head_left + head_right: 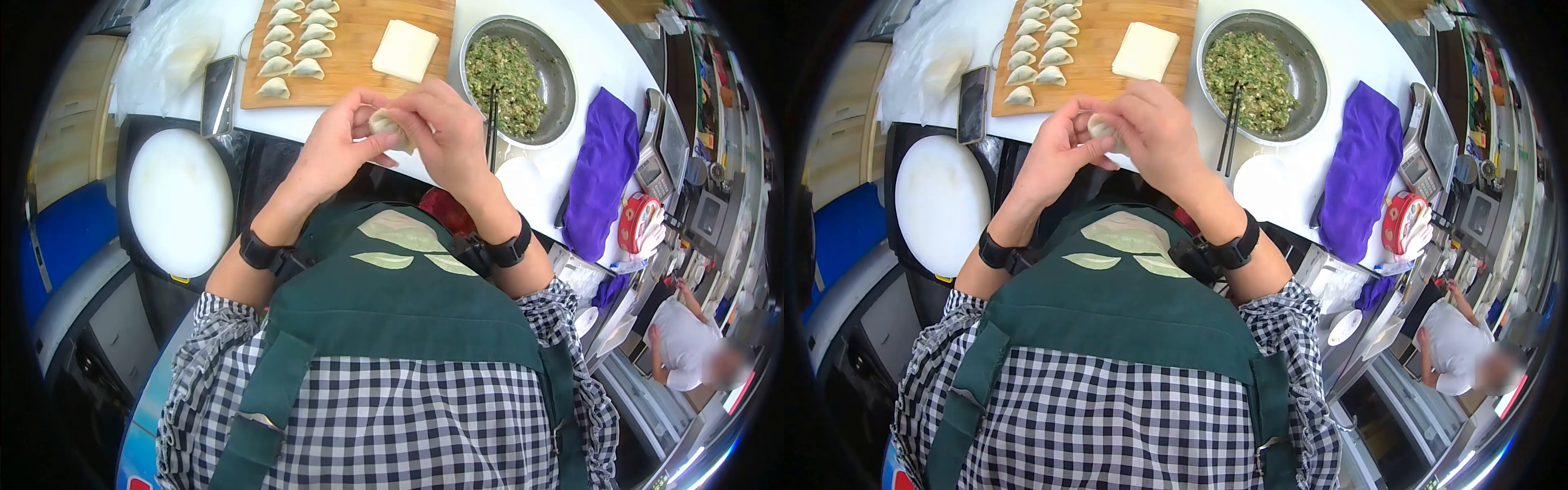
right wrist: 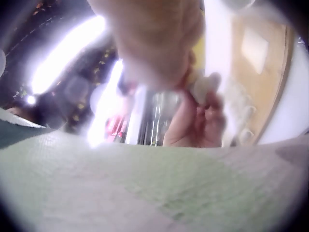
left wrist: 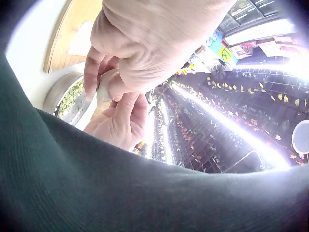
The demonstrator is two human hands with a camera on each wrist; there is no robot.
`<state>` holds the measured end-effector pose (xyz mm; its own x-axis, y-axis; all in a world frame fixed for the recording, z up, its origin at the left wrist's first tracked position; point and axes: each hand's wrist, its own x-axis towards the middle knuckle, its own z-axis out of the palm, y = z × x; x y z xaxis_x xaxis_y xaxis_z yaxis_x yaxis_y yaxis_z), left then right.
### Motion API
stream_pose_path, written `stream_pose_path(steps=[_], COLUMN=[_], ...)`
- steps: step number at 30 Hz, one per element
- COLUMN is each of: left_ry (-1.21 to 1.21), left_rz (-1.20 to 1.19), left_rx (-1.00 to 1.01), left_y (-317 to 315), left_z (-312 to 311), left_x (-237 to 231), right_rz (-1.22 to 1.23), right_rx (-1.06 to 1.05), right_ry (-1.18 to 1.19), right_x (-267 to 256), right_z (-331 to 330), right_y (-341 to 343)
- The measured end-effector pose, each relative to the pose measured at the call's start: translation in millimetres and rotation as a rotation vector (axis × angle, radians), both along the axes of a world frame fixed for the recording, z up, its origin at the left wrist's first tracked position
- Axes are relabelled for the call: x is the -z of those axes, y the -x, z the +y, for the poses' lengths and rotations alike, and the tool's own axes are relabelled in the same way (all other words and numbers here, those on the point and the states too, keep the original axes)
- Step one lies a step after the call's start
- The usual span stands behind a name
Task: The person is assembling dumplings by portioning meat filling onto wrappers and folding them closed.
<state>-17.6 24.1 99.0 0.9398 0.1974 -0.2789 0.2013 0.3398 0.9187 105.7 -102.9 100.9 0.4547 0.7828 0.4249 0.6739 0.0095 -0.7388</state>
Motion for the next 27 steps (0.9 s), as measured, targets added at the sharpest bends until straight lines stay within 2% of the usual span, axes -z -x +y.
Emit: stream_pose_path(steps=[1,3,4,6,7,8,9,10,12,13,14,16,19,23,25,26,27], left_ry=[0.06,0.112,0.133,0.135,0.001,-0.132,-0.264,-0.273,-1.136,-1.264,-1.262,-1.564,-1.682,-1.616,-1.575,-1.578,-1.546], left_rz=[0.008,0.016,0.01,0.002,0.045,0.091,0.186,0.189,0.212,0.218,0.22,0.183,0.08,0.108,0.127,0.13,0.034], left_rx=[-0.079,-0.165,-0.192,-0.225,-0.27,-0.312,-0.327,-0.328,-0.296,-0.258,-0.256,-0.02,0.032,-0.01,-0.147,-0.147,-0.209], left_y=[1.2,5.3,8.3,12.7,15.2,18.0,20.5,22.1,21.6,18.6,14.8,7.0,3.5,7.7,10.4,11.1,12.3], left_z=[1.4,6.2,12.3,30.3,40.7,52.7,66.7,79.6,96.6,94.1,95.3,97.7,96.4,100.5,92.6,90.1,86.5], left_x=[3.2,11.6,19.1,36.7,47.2,57.8,66.8,76.4,84.3,87.3,90.6,100.1,110.0,113.6,94.1,90.7,88.2], right_rz=[0.001,0.265,0.267,0.218,0.123,0.129,0.077,0.027,-0.003,-0.037,-0.035,-0.072,-0.066,-0.149,-0.23,-0.228,-0.264], right_rx=[-0.007,0.172,0.165,0.265,0.292,0.287,0.288,0.289,0.292,0.296,0.296,0.262,0.233,0.201,0.206,0.204,0.194], right_ry=[0.0,0.126,0.12,0.301,0.354,0.34,0.433,0.529,0.498,0.474,0.475,0.536,0.63,0.589,0.522,0.518,0.518], right_x=[1.7,4.0,9.9,31.3,40.9,48.7,55.7,63.9,84.5,95.7,103.1,116.6,115.6,128.1,130.7,129.0,127.1], right_z=[2.4,6.0,8.1,13.7,16.8,22.8,28.7,35.3,51.1,53.0,56.6,59.4,60.8,58.7,59.4,60.6,60.2], right_y=[-1.1,-5.2,-9.8,-21.8,-24.5,-26.2,-28.1,-29.7,-34.1,-37.9,-43.0,-52.1,-54.4,-59.8,-61.1,-61.6,-60.6])
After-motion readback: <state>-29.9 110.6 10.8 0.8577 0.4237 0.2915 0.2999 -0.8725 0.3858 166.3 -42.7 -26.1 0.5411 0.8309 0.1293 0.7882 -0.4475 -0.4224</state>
